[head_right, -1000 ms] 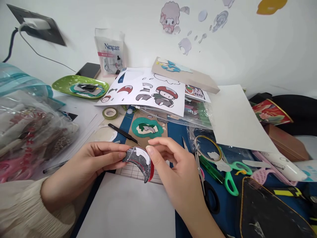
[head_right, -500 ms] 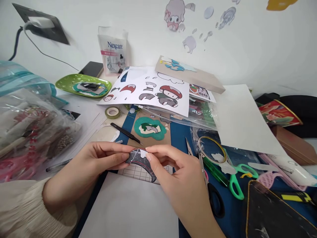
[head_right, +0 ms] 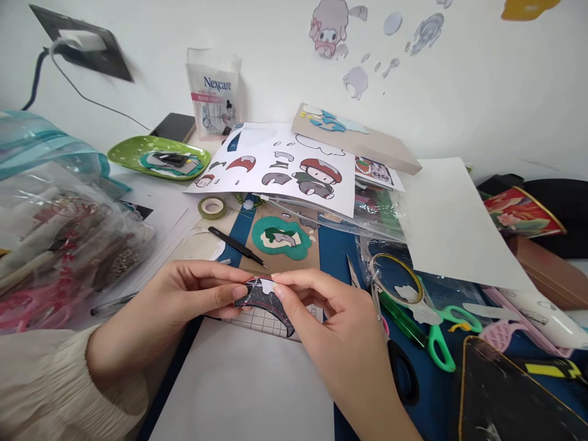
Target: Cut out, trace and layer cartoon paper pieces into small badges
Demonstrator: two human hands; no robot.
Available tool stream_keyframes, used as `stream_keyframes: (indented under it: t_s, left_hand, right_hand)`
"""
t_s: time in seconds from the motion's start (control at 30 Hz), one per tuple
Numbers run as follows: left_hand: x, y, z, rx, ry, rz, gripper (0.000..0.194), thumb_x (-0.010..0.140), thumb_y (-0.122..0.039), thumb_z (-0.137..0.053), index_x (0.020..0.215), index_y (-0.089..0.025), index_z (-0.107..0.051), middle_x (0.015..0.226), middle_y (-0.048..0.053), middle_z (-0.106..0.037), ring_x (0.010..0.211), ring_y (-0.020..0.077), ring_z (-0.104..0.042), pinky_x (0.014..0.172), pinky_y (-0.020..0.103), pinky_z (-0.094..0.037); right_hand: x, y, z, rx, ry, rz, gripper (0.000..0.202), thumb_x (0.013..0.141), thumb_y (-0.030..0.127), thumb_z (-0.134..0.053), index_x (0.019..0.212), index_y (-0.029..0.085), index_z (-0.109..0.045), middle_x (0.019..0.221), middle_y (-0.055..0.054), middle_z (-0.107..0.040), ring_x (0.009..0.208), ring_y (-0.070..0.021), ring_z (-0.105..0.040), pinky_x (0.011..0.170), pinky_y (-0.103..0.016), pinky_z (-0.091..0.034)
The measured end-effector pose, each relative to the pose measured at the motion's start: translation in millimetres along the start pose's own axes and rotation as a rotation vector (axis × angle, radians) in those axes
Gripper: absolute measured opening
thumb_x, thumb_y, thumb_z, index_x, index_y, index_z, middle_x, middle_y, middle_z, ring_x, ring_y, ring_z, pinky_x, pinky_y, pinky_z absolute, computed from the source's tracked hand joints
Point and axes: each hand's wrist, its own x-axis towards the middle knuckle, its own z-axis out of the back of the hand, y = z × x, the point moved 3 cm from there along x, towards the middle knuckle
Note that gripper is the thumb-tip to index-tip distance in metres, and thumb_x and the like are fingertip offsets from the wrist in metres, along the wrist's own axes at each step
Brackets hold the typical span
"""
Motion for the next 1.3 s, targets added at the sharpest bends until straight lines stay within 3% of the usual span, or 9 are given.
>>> stream_keyframes:
  t_s: [0.43,0.67,0.87,1.07,1.3]
  left_hand:
    - [0,-1,-0.6,-0.016,0.004,0.003,0.01,0.069,-0.02,-0.082,0.079,-0.019,-0.08,0.074,0.002,-0.075,0.064,0.0084,-0.063,0.06,0.015,-0.054]
    - [-2,-5,-4.2,0.152,0.069,-0.074,0.009,0.075,-0.026,-0.077,0.081,-0.019,-0.08,0.081,0.003,-0.076,0.066,0.0095,-0.061,0.059,0.016,-0.05]
    - [-2,-6,0.7,0.237,-0.035,-0.111,0.014,0.075,-0.032,-0.074,0.074,-0.019,-0.079,0.071,0.003,-0.072,0.06,0.01,-0.054,0.054,0.017,-0.045]
    - [-4,-9,-0.1,0.232,-0.086,-0.132,0.011,0.073,-0.031,-0.074,0.071,-0.021,-0.08,0.069,0.002,-0.073,0.059,0.0099,-0.053,0.053,0.017,-0.043]
    - [-6,-7,1.0,0.269,-0.103,-0.142,0.013,0.077,-0.033,-0.073,0.076,-0.024,-0.081,0.069,0.001,-0.073,0.062,0.0107,-0.054,0.055,0.018,-0.043]
  right_hand:
    - [0,-1,0,0.003,0.007,0.025,0.009,0.083,0.03,-0.067,0.082,0.031,-0.077,0.083,0.004,-0.078,0.072,-0.0139,-0.074,0.057,-0.017,-0.058]
    - [-5,5,-6,0.021,0.092,0.081,0.013,0.086,0.027,-0.065,0.085,0.03,-0.077,0.085,0.001,-0.078,0.074,-0.0163,-0.072,0.066,-0.025,-0.06]
    - [-4,2,-6,0.053,0.106,-0.004,0.025,0.079,0.031,-0.071,0.103,0.028,-0.073,0.084,-0.001,-0.075,0.077,-0.0179,-0.071,0.069,-0.027,-0.061]
    - [-3,-2,-8,0.158,0.144,-0.105,0.015,0.083,0.032,-0.066,0.096,0.028,-0.073,0.074,0.001,-0.072,0.068,-0.0164,-0.07,0.058,-0.023,-0.059]
    - [-3,-3,-7,0.19,0.119,-0.1,0.015,0.084,0.032,-0.067,0.095,0.027,-0.075,0.08,-0.001,-0.075,0.073,-0.0177,-0.072,0.065,-0.027,-0.063]
